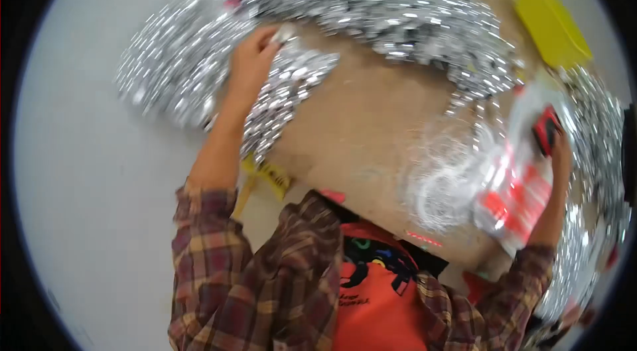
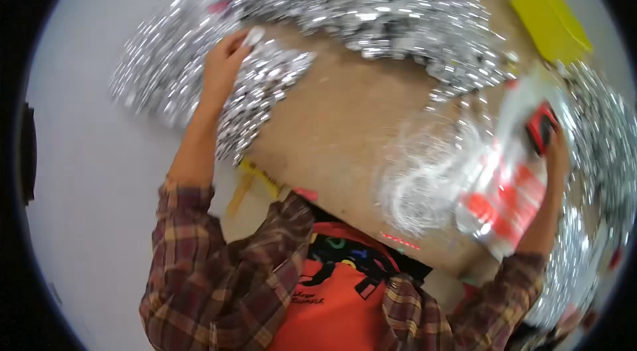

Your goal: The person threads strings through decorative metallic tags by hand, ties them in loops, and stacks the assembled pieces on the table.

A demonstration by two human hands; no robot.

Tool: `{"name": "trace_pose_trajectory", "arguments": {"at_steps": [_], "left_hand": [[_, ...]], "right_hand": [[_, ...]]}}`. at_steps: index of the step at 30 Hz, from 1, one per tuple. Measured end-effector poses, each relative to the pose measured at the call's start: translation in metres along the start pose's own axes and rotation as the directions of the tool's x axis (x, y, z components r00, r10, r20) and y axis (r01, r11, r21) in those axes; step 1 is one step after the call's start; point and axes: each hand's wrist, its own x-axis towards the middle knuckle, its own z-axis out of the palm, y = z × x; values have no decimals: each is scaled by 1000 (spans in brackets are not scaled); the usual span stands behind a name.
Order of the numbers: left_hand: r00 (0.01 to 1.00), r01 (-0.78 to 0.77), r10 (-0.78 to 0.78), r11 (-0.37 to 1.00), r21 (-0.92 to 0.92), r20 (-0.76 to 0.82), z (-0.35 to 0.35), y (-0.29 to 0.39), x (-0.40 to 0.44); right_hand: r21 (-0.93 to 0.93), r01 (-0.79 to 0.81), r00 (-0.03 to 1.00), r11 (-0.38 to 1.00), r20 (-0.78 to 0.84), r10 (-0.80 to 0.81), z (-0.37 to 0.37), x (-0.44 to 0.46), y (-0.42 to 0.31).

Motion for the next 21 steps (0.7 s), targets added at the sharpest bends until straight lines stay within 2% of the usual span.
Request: {"name": "trace_pose_trajectory", "arguments": {"at_steps": [1, 2, 3, 4, 5, 6, 8, 11, 12, 14, 15, 16, 17, 18, 19, 20, 21], "left_hand": [[1000, -3, 2, 999, -34, -27, -8, -2, 4], [999, -20, 16, 997, -78, -46, -15, -7, 9], [998, -11, 6, 997, -81, -69, -23, -13, 17], [997, -9, 2, 996, -91, -83, -30, -18, 22], [995, -7, -1, 997, -80, -99, -36, -19, 22], [992, -19, 11, 998, -61, -123, -42, -17, 23], [988, -35, 29, 999, -36, -154, -49, -13, 28], [969, -104, 119, 992, 78, -217, -53, -5, 37], [970, -99, 114, 992, 78, -216, -54, 3, 36], [930, -162, 188, 981, 107, -316, -54, 20, 35], [944, -142, 148, 989, 40, -294, -56, 29, 35], [947, -135, 141, 990, 40, -290, -57, 36, 35], [940, -176, 178, 984, 33, -293, -59, 42, 38], [931, -218, 215, 976, 22, -296, -60, 46, 41], [914, -201, 230, 972, 119, -335, -60, 50, 46], [913, -205, 232, 972, 116, -335, -62, 40, 53], [963, -137, 184, 964, 229, -196, -65, 21, 58]], "right_hand": [[25, -61, 998, 998, 32, 61, -14, -6, -21], [195, -88, 995, 977, -19, 94, 1, -2, 1], [111, -86, 988, 990, -115, 99, 0, -5, 0], [42, -315, 946, 948, 97, 310, -37, -19, -59], [172, -88, 980, 981, -159, 116, -14, -26, -31], [176, -78, 982, 981, -157, 107, -15, -36, -34], [296, 61, 951, 953, -306, 35, -24, -63, -66], [262, 151, 949, 953, -309, -65, -44, -111, -114], [261, 152, 950, 953, -305, -68, -49, -130, -128], [376, -8, 988, 926, -137, 64, -57, -164, -146], [373, -9, 989, 928, -132, 63, -55, -179, -147], [469, -7, 985, 883, -151, 88, -48, -194, -147], [561, -2, 978, 828, -170, 118, -41, -209, -149], [558, -6, 979, 830, -166, 119, -40, -224, -156], [599, -34, 969, 800, -177, 173, -40, -240, -167], [640, -58, 956, 766, -186, 228, -37, -251, -171], [640, -58, 954, 766, -190, 230, -32, -260, -164]]}}
